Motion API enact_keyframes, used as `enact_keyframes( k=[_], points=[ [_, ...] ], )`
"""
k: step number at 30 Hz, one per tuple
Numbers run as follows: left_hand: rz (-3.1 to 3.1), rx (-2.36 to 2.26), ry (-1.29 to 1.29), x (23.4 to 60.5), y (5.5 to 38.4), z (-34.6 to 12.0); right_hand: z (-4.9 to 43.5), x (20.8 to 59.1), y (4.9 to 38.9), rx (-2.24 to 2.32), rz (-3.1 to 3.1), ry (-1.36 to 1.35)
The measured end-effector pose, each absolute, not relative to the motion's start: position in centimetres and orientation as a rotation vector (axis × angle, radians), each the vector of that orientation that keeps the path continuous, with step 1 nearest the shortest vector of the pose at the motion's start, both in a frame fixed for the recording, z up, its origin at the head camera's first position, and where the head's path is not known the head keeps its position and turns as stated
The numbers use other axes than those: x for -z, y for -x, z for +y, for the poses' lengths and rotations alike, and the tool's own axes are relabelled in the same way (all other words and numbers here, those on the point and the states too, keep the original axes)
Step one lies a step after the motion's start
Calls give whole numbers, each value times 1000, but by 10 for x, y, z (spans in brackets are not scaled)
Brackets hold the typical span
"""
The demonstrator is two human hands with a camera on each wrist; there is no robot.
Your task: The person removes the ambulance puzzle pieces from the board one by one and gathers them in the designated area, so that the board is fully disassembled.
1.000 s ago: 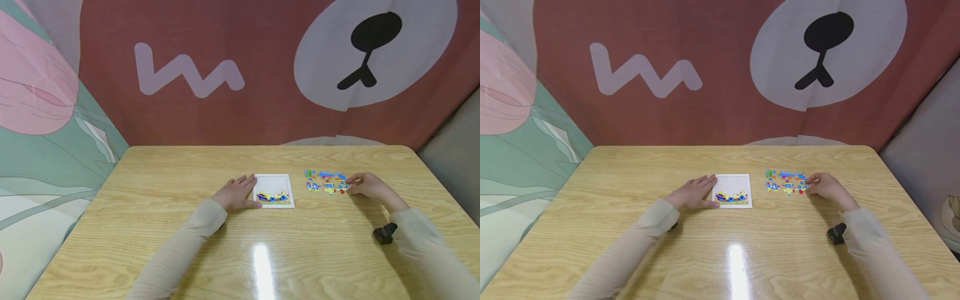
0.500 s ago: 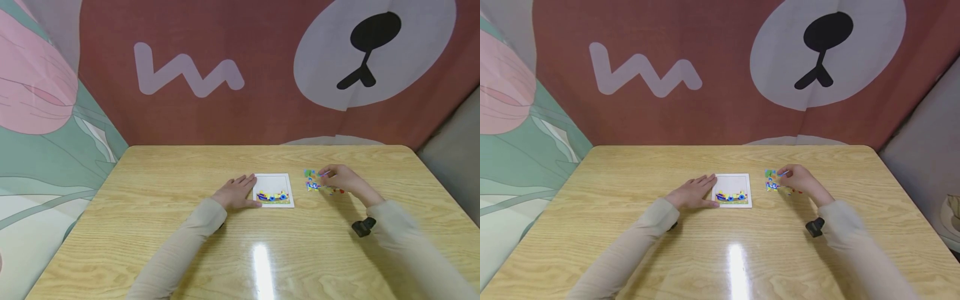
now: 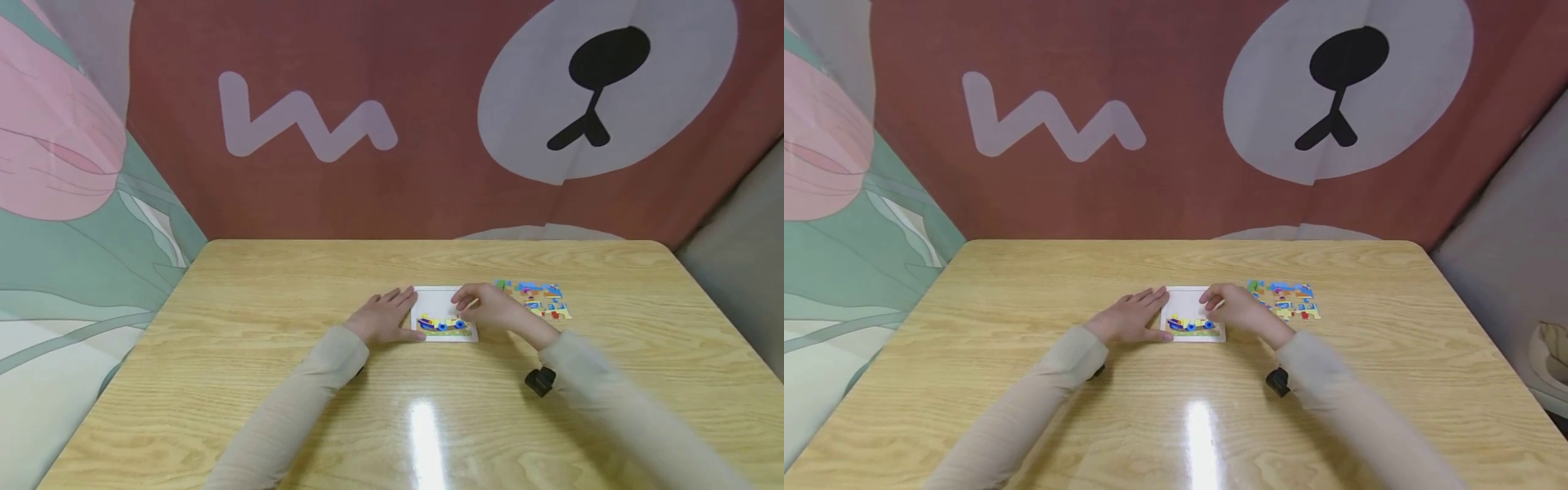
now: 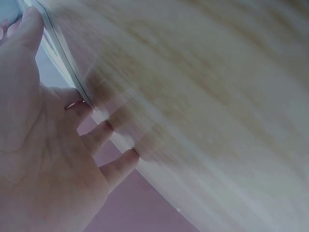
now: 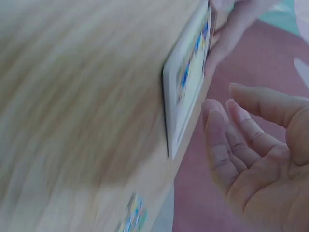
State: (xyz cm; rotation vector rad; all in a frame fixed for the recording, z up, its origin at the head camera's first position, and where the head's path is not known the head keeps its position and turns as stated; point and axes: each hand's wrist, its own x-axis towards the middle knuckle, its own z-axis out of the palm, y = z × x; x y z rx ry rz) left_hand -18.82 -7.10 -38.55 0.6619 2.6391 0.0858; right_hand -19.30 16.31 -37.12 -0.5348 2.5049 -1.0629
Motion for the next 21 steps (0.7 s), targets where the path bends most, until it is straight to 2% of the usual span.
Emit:
enact_keyframes(
  k=[10, 21],
  points=[
    [2633, -79, -680, 384, 187, -73, 122, 379, 190, 980, 2503, 655],
    [2636, -104, -689, 385, 187, -73, 112, 382, 194, 820, 2513, 743]
  ],
)
